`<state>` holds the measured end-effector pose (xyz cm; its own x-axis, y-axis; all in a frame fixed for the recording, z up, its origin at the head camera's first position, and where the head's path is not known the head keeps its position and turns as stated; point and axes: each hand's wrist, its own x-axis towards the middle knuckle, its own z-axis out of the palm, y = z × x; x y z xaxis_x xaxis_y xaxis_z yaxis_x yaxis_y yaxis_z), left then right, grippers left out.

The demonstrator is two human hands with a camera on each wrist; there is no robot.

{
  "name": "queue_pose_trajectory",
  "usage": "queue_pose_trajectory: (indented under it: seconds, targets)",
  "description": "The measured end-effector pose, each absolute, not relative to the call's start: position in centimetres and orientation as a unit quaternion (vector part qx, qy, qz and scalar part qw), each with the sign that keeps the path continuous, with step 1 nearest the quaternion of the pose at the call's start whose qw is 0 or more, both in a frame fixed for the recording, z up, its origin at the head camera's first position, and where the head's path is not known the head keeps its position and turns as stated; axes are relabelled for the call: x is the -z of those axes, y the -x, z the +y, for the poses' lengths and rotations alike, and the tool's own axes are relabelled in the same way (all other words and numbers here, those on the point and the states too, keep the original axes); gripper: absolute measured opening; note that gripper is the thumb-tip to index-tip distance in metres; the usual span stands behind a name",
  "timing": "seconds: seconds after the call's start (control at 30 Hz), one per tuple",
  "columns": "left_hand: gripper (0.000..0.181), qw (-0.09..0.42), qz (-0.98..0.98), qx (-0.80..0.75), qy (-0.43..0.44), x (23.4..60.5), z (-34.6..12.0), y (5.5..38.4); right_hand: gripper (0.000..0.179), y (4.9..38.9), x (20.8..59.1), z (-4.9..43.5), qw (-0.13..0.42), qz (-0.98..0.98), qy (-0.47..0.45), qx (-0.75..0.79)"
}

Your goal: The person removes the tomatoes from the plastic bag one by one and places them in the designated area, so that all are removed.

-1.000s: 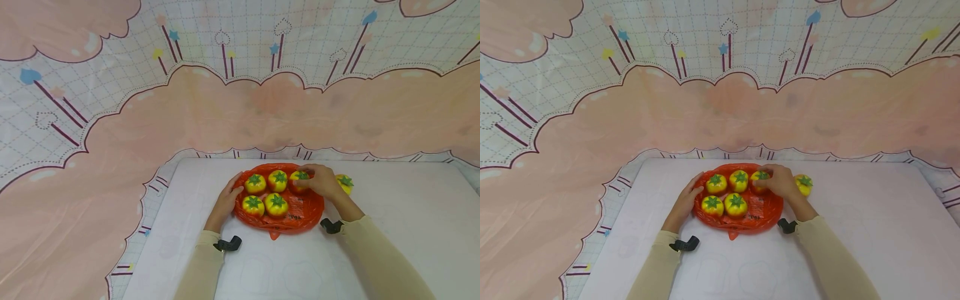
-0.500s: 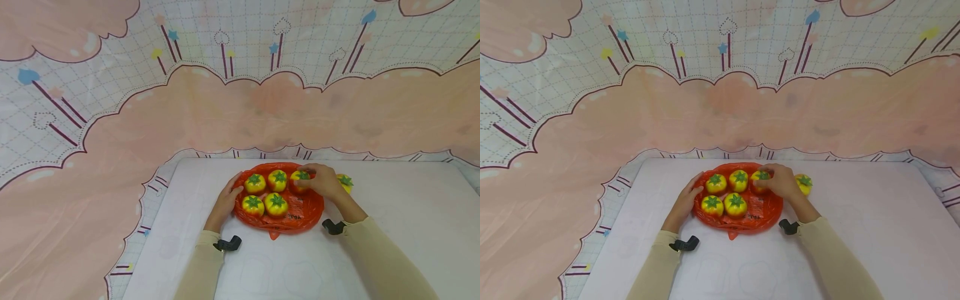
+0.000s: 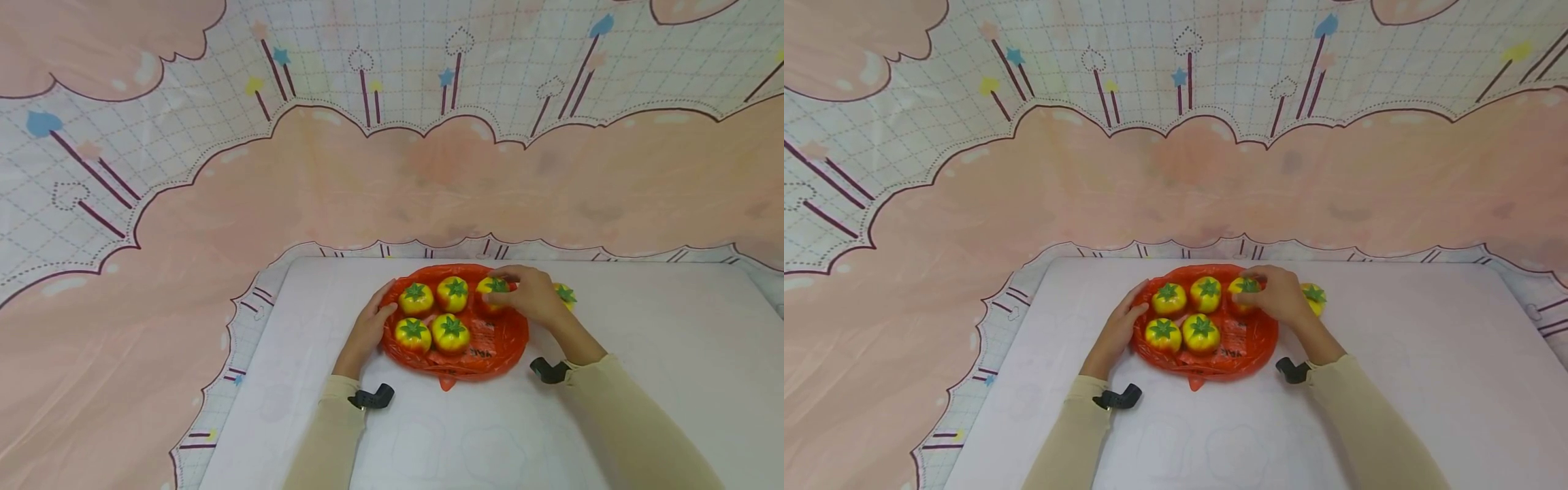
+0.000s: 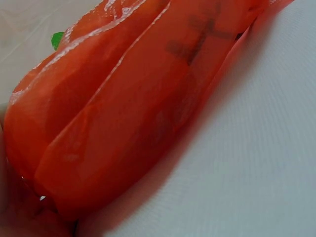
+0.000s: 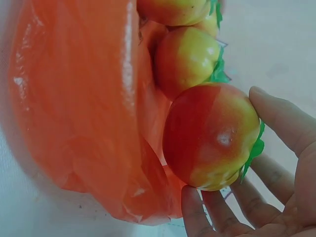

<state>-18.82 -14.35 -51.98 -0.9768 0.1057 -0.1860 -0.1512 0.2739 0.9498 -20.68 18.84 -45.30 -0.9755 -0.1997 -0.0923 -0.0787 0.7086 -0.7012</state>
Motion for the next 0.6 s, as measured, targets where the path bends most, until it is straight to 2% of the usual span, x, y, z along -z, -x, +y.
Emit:
queue_pose_trajectory:
  seconds: [0.6]
  targets:
    - [0.048, 0.107, 0.792, -0.601, 0.014, 52.04, -14.38, 18.75, 0.061, 19.82, 44.45, 19.43, 0.08, 0.925, 0.062, 0.366]
